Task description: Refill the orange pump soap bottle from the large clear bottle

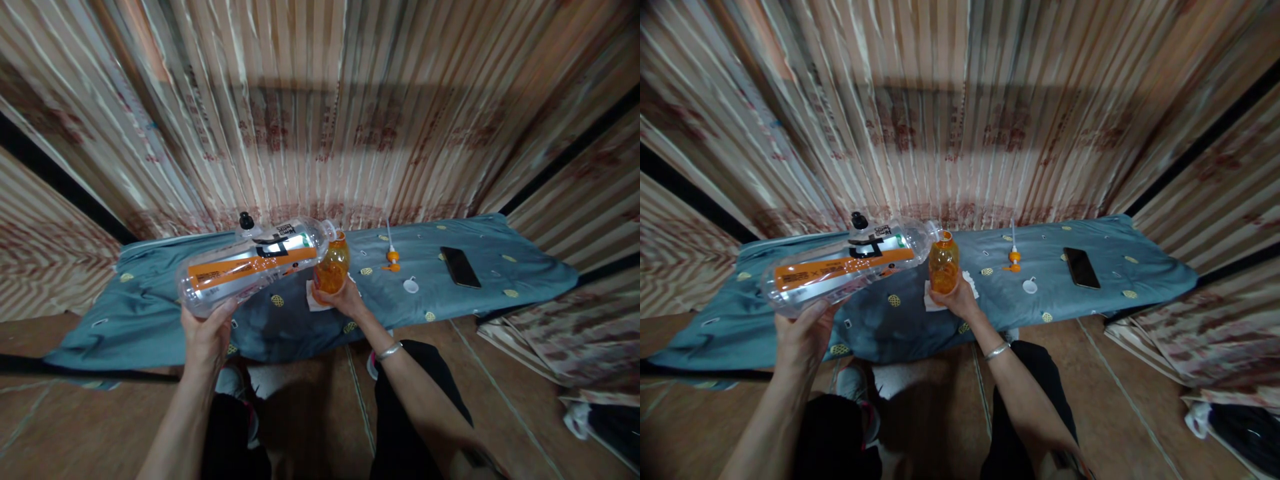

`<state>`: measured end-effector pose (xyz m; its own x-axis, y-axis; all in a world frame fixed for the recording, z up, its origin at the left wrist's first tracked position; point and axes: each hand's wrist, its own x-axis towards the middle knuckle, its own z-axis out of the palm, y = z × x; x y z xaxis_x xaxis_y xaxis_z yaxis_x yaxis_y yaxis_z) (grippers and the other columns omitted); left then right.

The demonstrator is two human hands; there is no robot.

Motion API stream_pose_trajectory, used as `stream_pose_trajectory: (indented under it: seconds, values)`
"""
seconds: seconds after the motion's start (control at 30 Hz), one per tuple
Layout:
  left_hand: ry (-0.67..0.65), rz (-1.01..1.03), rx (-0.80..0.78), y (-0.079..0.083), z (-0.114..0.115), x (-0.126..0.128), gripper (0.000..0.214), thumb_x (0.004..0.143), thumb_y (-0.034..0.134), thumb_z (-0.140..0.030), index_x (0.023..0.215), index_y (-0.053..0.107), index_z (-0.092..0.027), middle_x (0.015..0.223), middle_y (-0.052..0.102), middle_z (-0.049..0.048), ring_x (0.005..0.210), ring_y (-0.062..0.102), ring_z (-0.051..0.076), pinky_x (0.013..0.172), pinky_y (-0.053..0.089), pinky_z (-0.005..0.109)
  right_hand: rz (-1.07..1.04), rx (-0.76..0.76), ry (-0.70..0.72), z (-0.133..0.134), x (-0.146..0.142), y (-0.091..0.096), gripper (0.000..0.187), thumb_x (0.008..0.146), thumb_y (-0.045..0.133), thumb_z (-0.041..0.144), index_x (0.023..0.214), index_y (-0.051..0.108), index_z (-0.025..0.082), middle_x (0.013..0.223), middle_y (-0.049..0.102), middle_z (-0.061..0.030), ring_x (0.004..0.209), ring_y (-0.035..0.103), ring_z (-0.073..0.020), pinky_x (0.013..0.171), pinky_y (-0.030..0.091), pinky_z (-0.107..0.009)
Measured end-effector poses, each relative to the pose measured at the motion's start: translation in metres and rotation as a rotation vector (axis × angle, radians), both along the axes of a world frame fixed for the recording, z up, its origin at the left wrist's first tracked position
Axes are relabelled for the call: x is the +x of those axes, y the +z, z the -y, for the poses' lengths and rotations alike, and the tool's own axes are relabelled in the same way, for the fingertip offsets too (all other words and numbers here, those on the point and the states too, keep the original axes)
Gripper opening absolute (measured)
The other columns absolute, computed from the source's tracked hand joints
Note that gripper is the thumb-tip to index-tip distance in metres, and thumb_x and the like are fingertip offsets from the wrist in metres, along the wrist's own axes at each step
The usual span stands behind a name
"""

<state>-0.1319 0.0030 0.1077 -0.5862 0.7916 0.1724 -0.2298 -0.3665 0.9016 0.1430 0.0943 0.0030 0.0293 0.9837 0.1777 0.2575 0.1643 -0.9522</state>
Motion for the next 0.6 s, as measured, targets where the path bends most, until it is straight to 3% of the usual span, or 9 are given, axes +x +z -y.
stream_pose_trajectory:
  seconds: [0.43,0.6]
  values:
    - [-0.019,-0.001,-0.017,0.001,0.001,-0.005,0.080,0.049,0.115,-0.040,0.120,0.086,-0.021,0.116,0.089,0.0128,0.127,0.085,0.045,0.115,0.072,0.061,0.003,-0.075,-0.034,0.002,0.002,0.009,0.063,0.066,0.112,0.037,0.120,0.080,0.030,0.121,0.098,-0.0049,0.119,0.095,-0.0352,0.114,0.078,-0.053]
    - [-0.017,0.000,-0.014,0.002,0.000,-0.001,0.077,0.048,0.114,-0.040,0.118,0.087,-0.022,0.113,0.089,0.0114,0.120,0.086,0.042,0.112,0.073,0.059,-0.030,-0.034,-0.001,0.001,0.000,0.006,0.061,0.070,0.112,0.039,0.122,0.082,0.031,0.116,0.098,-0.0047,0.120,0.095,-0.0360,0.111,0.080,-0.052]
